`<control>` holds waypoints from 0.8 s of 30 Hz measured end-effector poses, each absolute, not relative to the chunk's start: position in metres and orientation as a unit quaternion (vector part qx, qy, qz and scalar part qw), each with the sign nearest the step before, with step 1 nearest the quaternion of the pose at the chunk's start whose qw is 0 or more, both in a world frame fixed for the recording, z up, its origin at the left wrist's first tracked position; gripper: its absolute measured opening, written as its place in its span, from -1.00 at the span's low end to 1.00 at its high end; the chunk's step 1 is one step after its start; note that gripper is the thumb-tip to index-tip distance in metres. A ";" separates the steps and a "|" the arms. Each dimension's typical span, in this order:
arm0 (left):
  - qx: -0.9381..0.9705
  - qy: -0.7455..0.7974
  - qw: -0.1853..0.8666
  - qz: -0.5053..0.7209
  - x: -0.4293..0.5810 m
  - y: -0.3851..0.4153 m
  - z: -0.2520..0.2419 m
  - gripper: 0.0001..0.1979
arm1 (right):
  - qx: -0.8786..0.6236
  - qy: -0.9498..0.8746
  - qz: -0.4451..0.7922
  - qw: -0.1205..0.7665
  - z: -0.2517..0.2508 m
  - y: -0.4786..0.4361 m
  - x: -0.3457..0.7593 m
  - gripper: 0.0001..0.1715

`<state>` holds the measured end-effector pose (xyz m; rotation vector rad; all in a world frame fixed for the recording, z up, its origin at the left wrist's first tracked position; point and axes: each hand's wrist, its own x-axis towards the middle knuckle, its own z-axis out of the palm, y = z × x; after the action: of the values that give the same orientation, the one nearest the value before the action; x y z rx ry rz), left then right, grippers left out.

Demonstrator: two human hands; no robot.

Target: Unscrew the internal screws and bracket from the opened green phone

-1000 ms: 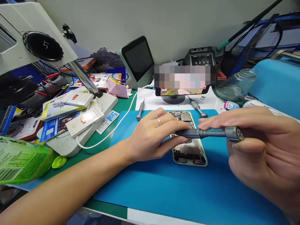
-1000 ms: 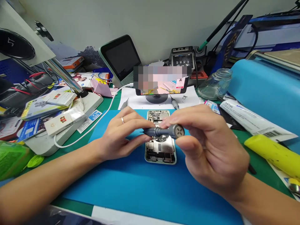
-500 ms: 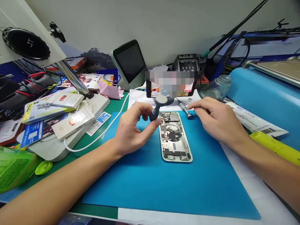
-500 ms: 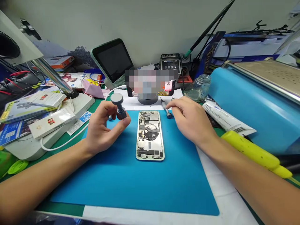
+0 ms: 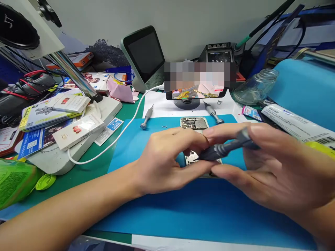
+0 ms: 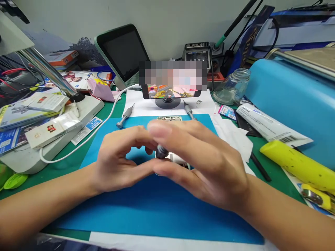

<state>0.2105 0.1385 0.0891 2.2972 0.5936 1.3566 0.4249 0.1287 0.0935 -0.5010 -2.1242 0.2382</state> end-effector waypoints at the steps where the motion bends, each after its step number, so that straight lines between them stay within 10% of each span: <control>1: 0.828 0.211 0.204 0.477 0.211 0.138 0.089 -0.82 | -0.217 -0.861 0.091 0.452 0.095 0.128 0.423 -0.05; 24: 0.905 0.370 0.183 0.103 0.194 0.152 0.095 -0.67 | -0.229 -0.854 0.083 0.461 0.088 0.131 0.421 -0.11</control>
<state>0.1944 0.1520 0.0948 2.5530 1.0452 0.2896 0.4206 0.1314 0.0879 -0.5641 -2.1004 0.2039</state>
